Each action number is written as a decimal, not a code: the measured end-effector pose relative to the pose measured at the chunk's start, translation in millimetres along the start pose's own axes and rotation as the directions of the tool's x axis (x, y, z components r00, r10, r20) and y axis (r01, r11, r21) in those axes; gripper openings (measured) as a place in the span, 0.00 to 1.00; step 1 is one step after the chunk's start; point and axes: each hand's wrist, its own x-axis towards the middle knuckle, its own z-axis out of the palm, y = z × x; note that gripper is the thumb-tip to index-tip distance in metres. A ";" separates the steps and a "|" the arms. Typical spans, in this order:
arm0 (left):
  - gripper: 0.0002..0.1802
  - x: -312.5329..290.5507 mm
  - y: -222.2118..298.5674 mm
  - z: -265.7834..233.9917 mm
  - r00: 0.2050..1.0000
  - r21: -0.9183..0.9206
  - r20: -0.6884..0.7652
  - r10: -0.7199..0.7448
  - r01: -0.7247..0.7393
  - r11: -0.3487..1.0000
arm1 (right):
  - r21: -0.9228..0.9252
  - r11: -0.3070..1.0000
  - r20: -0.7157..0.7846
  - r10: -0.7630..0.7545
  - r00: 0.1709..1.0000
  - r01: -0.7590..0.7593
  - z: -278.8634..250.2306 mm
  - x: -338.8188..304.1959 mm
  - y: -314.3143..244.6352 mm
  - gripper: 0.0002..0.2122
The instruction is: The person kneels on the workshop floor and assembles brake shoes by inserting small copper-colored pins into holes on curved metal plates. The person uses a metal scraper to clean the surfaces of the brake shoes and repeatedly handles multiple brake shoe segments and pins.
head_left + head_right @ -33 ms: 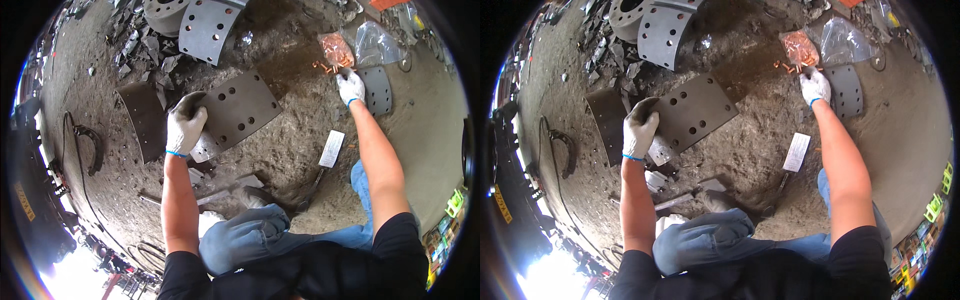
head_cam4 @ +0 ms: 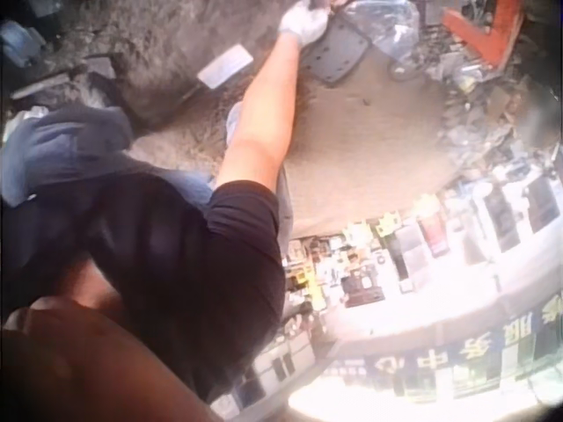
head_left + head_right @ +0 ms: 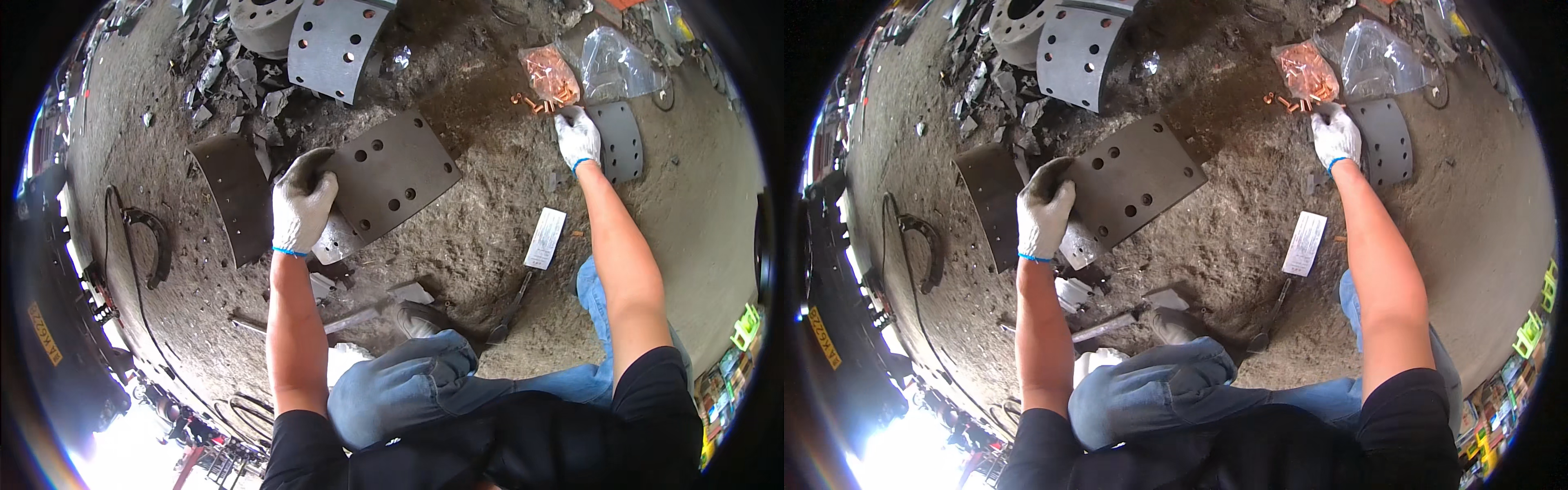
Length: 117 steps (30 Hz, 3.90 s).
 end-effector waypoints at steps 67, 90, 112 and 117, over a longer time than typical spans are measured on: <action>0.17 -1.0 -2.3 18.1 0.995 -0.060 -0.082 -0.059 0.054 0.997 | 0.547 0.789 0.527 -0.584 0.617 0.280 -19.0 -140.8 -218.0 0.12; 0.17 -2.2 2.0 16.9 0.994 -0.049 -0.077 -0.071 0.067 0.997 | 0.470 0.855 0.557 -0.480 0.678 0.219 -20.2 -139.4 -217.8 0.20; 0.15 -5.5 -7.0 28.7 0.986 -0.074 -0.168 0.016 -0.029 0.997 | 0.080 0.993 0.099 -0.093 0.991 0.085 -0.4 -24.6 -99.9 0.17; 0.14 -5.4 -12.1 29.0 0.984 -0.031 -0.166 0.062 -0.068 0.997 | -0.126 0.980 0.126 -0.139 0.982 0.155 15.7 -7.8 -106.2 0.18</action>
